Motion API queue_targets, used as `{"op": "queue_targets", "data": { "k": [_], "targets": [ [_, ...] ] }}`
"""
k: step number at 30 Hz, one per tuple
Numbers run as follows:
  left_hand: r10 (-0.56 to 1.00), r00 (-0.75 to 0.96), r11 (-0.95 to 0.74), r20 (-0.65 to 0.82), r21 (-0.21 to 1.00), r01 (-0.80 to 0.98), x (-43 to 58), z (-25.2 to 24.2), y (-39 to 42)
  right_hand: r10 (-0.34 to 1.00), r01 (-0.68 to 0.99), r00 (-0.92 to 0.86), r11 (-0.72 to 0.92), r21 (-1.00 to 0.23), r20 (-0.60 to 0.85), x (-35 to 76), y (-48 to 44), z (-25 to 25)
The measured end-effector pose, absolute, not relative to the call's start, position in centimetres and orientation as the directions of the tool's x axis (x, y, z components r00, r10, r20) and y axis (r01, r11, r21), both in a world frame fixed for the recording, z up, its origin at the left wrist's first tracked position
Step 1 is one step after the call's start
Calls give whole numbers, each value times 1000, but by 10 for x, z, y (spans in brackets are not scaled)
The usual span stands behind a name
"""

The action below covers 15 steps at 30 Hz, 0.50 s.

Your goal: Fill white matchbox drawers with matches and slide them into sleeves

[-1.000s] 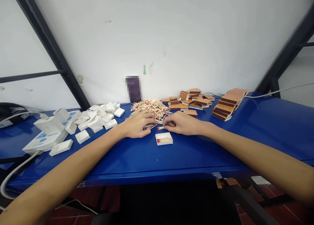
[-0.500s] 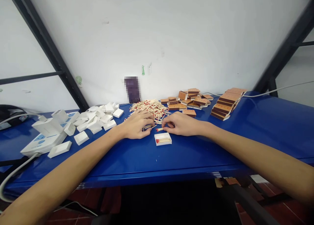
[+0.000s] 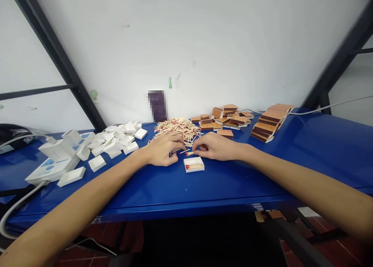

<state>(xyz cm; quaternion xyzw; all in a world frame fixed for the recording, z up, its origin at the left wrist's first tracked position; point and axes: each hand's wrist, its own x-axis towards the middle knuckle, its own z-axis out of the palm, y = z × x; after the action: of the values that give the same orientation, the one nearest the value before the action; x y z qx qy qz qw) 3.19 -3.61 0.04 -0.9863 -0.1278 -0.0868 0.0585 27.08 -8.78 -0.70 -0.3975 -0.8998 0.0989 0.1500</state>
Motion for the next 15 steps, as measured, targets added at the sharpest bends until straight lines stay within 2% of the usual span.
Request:
{"op": "queue_targets", "data": {
  "k": [15],
  "targets": [
    [249,952,-960,177,-89,267,32,-2,-36,718,666,-637,696,-268,281,266,-81,-19]
  ]
}}
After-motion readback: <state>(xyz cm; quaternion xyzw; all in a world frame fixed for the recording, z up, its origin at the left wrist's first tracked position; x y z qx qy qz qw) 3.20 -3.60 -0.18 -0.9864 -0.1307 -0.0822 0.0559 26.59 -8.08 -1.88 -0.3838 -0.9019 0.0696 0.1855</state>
